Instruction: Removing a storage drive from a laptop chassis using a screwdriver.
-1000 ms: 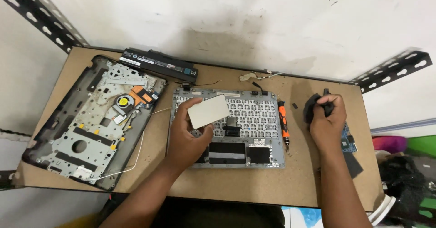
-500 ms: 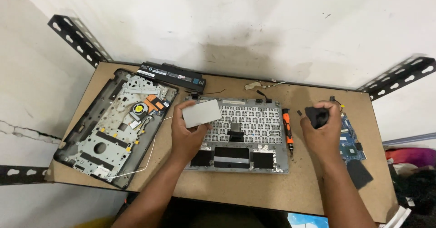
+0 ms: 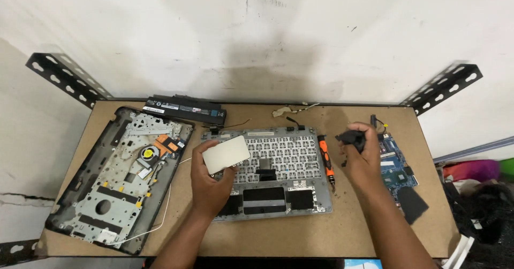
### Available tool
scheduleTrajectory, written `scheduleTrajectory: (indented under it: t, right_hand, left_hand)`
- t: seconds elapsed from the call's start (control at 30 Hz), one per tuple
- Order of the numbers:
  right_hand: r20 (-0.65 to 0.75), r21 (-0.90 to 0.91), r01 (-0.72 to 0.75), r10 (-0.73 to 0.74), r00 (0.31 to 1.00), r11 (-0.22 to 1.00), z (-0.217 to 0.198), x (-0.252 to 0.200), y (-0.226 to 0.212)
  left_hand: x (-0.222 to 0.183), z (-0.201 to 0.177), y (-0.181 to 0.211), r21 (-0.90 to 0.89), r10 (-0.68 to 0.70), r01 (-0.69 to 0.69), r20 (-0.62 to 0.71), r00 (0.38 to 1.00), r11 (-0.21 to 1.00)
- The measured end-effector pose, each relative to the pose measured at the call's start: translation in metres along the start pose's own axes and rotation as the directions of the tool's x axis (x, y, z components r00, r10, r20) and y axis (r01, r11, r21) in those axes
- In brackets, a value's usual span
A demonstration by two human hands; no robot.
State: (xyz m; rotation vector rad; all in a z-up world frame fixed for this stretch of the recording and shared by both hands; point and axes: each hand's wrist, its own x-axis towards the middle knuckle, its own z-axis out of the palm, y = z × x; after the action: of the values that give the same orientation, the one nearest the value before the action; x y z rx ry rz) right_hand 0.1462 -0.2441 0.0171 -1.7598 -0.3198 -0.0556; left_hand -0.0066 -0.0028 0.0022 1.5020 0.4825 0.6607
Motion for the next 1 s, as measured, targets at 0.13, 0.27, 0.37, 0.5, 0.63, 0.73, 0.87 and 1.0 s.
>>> scheduleTrajectory:
  t: [0.13,0.27,0.37,0.5,0.63,0.73,0.87,1.0]
  right_hand:
    - [-0.009,-0.06,0.03,-0.031,0.999,0.998,-0.003,0.0,-0.006]
    - [0.034,-0.146,0.176,-0.173,0.984,0.973,-0.015,0.005,0.025]
    - [0.063,-0.138,0.242,-0.236,0.97,0.96,-0.015,0.002,0.019]
    - [0.229,-0.318,0.549,-0.499,0.835,0.773,-0.021,-0.001,0.018]
    - [0.198,-0.264,0.456,-0.415,0.888,0.85,-0.022,-0.011,0.028]
    - [0.2,-0.282,0.33,-0.282,0.938,0.901,-0.027,-0.012,0.039]
    - [0.142,-0.329,0.231,-0.194,0.971,0.916,-0.024,-0.02,0.018]
    - [0.026,-0.297,0.155,-0.154,0.988,0.942,-0.005,-0.018,-0.009]
  left_hand:
    - [0.001,0.002,-0.003,0.014,0.049,-0.049,0.008,0.999,0.999]
    - [0.001,0.002,-0.005,0.025,0.057,-0.057,0.008,0.998,0.998]
    - [-0.001,0.004,-0.006,0.045,0.074,-0.073,-0.017,0.997,0.996]
    - [-0.002,0.007,-0.014,0.121,0.185,-0.182,-0.021,0.982,0.976]
    - [-0.004,0.003,-0.003,0.235,0.232,-0.226,0.002,0.973,0.945]
    - [-0.005,0.002,-0.002,0.18,0.166,-0.169,0.034,0.986,0.969]
    - [-0.006,0.002,-0.002,0.138,0.141,-0.149,0.063,0.988,0.979]
    - [0.001,0.005,0.02,0.178,0.008,-0.027,0.107,0.994,0.984]
